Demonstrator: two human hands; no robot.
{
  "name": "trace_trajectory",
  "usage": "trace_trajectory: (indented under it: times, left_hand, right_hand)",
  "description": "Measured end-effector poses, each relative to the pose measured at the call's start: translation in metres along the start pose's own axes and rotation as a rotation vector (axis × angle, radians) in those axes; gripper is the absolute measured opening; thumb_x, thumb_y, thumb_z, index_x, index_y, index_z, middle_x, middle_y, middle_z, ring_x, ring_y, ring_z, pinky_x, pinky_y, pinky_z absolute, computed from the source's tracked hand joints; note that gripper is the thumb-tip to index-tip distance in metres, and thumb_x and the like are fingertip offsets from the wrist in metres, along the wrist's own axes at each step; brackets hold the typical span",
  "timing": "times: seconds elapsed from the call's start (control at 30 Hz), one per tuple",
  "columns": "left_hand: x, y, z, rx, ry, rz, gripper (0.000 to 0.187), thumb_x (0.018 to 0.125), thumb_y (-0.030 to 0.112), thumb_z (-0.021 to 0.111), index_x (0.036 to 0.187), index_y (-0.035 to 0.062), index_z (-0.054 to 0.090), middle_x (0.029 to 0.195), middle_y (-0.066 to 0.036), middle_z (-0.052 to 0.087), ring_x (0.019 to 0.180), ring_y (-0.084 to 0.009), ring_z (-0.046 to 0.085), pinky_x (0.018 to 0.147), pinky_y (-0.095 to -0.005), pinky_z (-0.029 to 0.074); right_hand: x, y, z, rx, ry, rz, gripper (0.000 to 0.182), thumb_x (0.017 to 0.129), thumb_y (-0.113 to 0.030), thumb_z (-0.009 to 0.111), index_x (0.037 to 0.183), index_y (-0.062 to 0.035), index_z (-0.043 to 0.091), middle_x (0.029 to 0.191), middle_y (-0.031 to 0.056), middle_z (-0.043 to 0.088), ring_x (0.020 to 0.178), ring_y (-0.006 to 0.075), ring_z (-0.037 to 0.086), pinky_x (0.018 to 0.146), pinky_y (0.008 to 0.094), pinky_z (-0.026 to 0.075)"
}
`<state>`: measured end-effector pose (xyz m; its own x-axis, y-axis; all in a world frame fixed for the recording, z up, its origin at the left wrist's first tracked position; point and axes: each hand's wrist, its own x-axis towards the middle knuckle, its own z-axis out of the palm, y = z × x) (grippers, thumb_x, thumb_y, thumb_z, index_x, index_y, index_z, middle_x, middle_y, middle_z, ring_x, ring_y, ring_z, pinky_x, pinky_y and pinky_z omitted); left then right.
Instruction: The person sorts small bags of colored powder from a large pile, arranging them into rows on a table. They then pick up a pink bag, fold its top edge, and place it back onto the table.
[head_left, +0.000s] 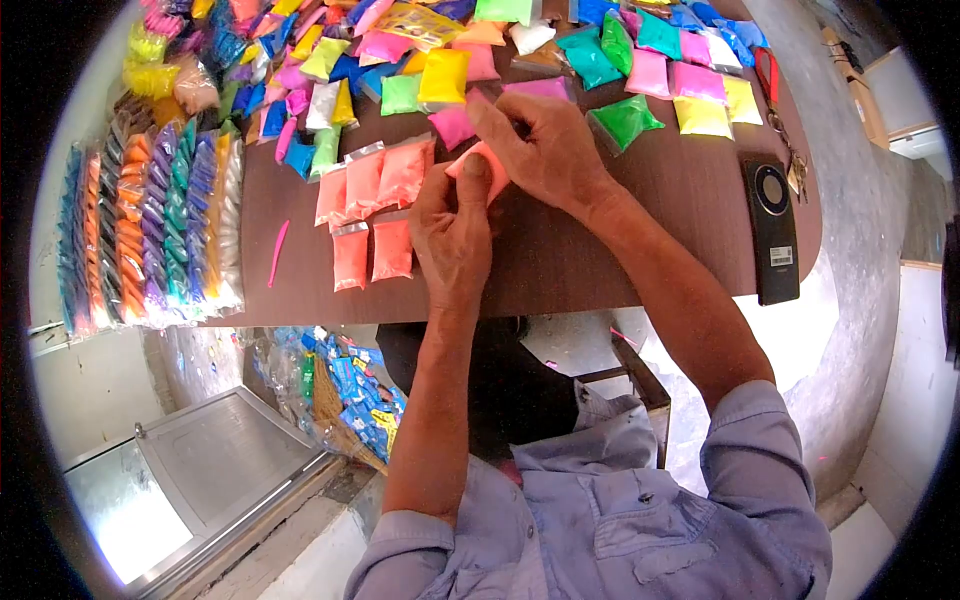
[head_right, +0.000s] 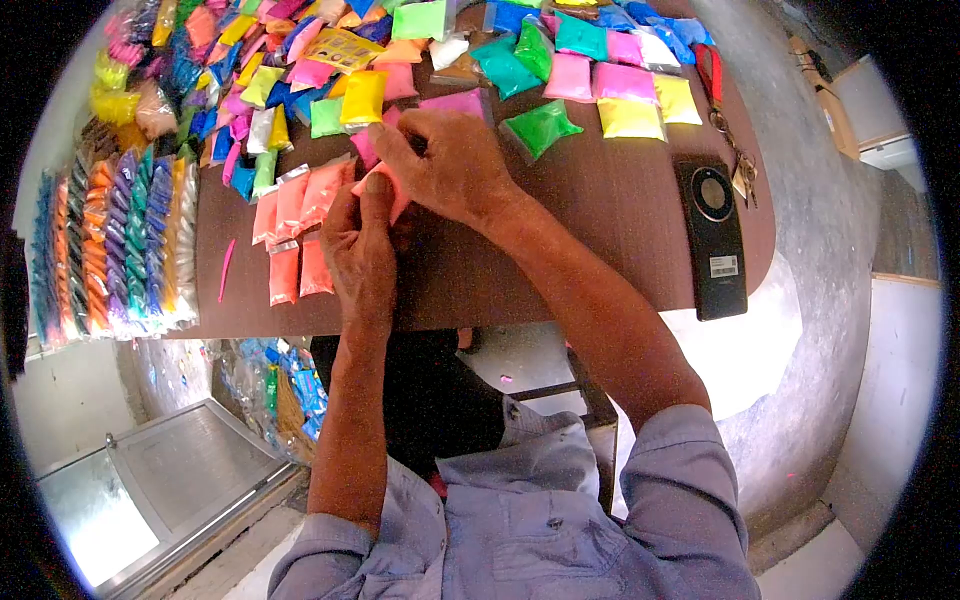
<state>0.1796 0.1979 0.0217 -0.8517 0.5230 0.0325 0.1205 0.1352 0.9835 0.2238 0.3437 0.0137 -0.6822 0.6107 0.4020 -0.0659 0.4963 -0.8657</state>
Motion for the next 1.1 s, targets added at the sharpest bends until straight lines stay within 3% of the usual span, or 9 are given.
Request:
trace_trajectory:
  times: [0.3, 0.37, 0.7, 0.77, 1.1]
  left_hand:
    - [0.000, 0.005, 0.002, 0.039, 0.009, 0.026, 0.034, 0.103, 0.038, 0.068, 0.097, 0.0051, 0.071, 0.078, 0.004, 0.061, 0.066, -0.0040, 0.049, 0.056, -0.0227, 0.037]
    - [-0.001, 0.011, 0.006, -0.044, 0.000, -0.010, 0.033, 0.100, 0.030, 0.074, 0.084, 0.0035, 0.063, 0.072, 0.005, 0.054, 0.067, -0.0043, 0.045, 0.056, -0.0249, 0.036]
    - [0.002, -0.006, -0.001, 0.005, -0.007, 0.010, 0.034, 0.102, 0.029, 0.071, 0.085, 0.0009, 0.063, 0.071, 0.001, 0.058, 0.066, -0.0068, 0.051, 0.057, -0.0267, 0.041]
    - [0.002, -0.007, -0.001, 0.012, -0.036, 0.030, 0.025, 0.103, 0.028, 0.069, 0.103, 0.0036, 0.070, 0.077, 0.004, 0.061, 0.065, -0.0044, 0.050, 0.054, -0.0230, 0.038]
    - [0.002, 0.002, -0.001, 0.148, -0.010, 0.022, 0.028, 0.102, 0.029, 0.070, 0.107, 0.0022, 0.069, 0.080, 0.002, 0.062, 0.067, -0.0048, 0.050, 0.055, -0.0231, 0.038]
  right_hand:
    - [0.000, 0.000, 0.001, 0.024, 0.007, 0.032, 0.046, 0.098, -0.042, 0.066, 0.076, -0.0015, 0.067, 0.067, 0.0186, 0.064, 0.060, 0.0325, 0.066, 0.056, 0.0455, 0.047]
    - [0.001, 0.004, 0.000, 0.008, 0.011, 0.040, 0.045, 0.099, -0.042, 0.065, 0.078, -0.0017, 0.068, 0.067, 0.0183, 0.064, 0.062, 0.0326, 0.067, 0.056, 0.0451, 0.048]
    - [0.002, 0.001, 0.001, -0.017, -0.046, 0.004, 0.044, 0.098, -0.042, 0.066, 0.078, -0.0027, 0.070, 0.069, 0.0185, 0.066, 0.062, 0.0337, 0.068, 0.058, 0.0445, 0.050]
    - [0.002, 0.002, 0.000, -0.016, -0.044, 0.015, 0.045, 0.097, -0.042, 0.066, 0.077, -0.0024, 0.071, 0.070, 0.0186, 0.067, 0.063, 0.0332, 0.068, 0.058, 0.0444, 0.050]
    - [0.001, -0.001, 0.001, 0.006, -0.030, 0.001, 0.046, 0.098, -0.042, 0.066, 0.077, -0.0017, 0.071, 0.070, 0.0196, 0.066, 0.062, 0.0349, 0.067, 0.058, 0.0451, 0.049]
